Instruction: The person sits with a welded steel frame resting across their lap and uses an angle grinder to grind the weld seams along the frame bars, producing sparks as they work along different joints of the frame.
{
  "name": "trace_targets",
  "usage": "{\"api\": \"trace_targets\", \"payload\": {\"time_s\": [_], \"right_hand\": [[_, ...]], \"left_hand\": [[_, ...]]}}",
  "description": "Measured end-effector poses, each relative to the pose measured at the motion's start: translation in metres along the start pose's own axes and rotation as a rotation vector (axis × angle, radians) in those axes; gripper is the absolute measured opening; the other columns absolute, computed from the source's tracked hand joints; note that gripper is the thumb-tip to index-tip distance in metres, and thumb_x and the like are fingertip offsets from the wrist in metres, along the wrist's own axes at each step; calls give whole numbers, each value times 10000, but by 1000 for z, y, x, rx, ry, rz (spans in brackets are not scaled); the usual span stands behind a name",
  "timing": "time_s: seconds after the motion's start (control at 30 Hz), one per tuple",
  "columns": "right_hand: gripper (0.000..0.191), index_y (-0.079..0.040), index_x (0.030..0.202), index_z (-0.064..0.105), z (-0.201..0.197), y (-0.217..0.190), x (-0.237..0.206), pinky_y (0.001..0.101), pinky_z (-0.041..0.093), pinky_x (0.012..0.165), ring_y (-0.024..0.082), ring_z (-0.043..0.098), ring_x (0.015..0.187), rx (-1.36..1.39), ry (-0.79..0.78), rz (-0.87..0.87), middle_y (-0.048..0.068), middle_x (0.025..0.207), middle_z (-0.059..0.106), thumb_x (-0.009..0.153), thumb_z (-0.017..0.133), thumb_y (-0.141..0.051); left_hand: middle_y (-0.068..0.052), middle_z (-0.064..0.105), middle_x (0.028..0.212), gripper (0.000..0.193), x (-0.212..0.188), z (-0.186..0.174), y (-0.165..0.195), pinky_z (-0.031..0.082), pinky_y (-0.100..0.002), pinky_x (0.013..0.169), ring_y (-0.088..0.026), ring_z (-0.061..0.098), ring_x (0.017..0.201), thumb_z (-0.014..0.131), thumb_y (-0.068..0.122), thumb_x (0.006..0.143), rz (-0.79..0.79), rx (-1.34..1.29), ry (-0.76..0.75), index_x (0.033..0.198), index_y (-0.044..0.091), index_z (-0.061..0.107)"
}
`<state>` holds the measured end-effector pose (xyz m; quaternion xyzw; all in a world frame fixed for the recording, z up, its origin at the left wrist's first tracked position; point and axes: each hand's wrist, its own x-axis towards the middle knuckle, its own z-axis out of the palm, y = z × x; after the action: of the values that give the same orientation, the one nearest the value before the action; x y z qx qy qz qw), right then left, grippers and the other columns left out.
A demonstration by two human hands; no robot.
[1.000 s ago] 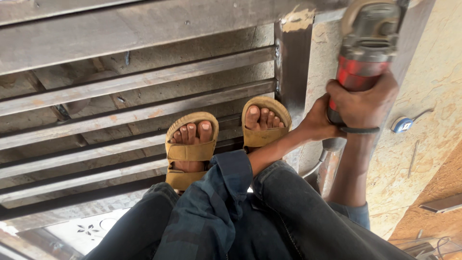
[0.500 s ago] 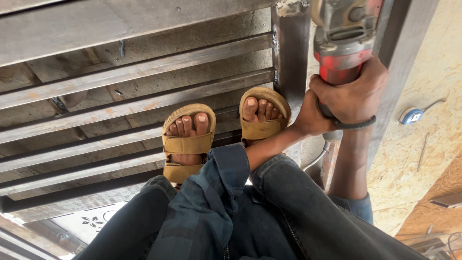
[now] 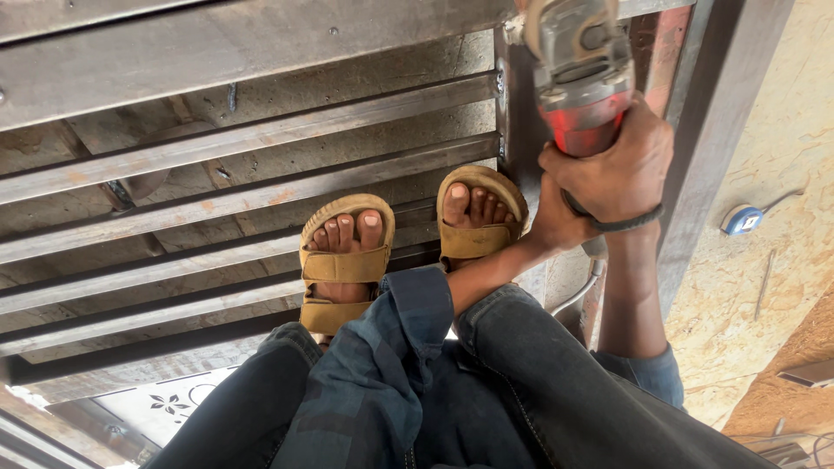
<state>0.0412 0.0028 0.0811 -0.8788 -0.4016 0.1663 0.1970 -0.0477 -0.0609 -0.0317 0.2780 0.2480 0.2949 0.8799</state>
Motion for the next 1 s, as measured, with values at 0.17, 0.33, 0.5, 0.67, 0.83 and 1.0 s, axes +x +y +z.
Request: {"api": "trace_targets", "payload": {"time_s": [0.17, 0.33, 0.5, 0.67, 0.83, 1.0], "right_hand": [[478, 34, 948, 637, 6, -3, 1, 439, 580, 759, 354, 740, 829, -4, 10, 26, 197, 910, 728, 706, 948, -236], [426, 25, 1010, 654, -1, 15, 3, 413, 604, 810, 285, 732, 834, 146, 70, 122, 151, 940, 741, 759, 916, -199], [607, 112, 1047, 575, -1, 28, -11, 433, 575, 790, 321, 664, 872, -7, 337, 52, 228, 987, 648, 707, 974, -193], [529, 56, 1059, 610, -8, 25, -20, 404, 579, 782, 263, 695, 844, 81, 236, 134, 168, 986, 701, 712, 934, -176], [484, 51, 1077, 630, -4, 17, -9, 411, 595, 866, 285, 730, 875, 81, 117, 6, 183, 999, 728, 748, 930, -139], [461, 57, 1083, 616, -6, 14, 3, 387, 604, 844, 294, 756, 893, 102, 62, -66, 186, 996, 735, 775, 904, -130]], "left_hand": [[-111, 603, 1244, 801, -1, -4, -10, 512, -299, 992, -150, 599, 1139, 917, 114, 720, 7, -87, -7, 1353, -38, 451], [-157, 596, 1319, 993, 7, -1, -11, 484, -364, 1091, -218, 590, 1237, 914, 104, 619, -134, 200, -38, 1451, -44, 394], [-157, 601, 1331, 1032, 11, 5, 3, 488, -380, 1119, -240, 595, 1261, 913, 132, 600, -156, 148, -132, 1472, -34, 387], [-156, 594, 1330, 1043, 5, 6, 0, 482, -373, 1124, -233, 589, 1279, 923, 146, 597, -112, 182, -150, 1475, -30, 388], [-142, 551, 1379, 1065, 6, 4, -9, 507, -368, 1068, -209, 576, 1274, 936, 176, 636, -180, 190, -40, 1488, -7, 324], [-118, 538, 1336, 1008, 19, 5, -4, 508, -347, 1081, -185, 562, 1282, 919, 95, 678, -113, -27, -77, 1477, 17, 310]]}}
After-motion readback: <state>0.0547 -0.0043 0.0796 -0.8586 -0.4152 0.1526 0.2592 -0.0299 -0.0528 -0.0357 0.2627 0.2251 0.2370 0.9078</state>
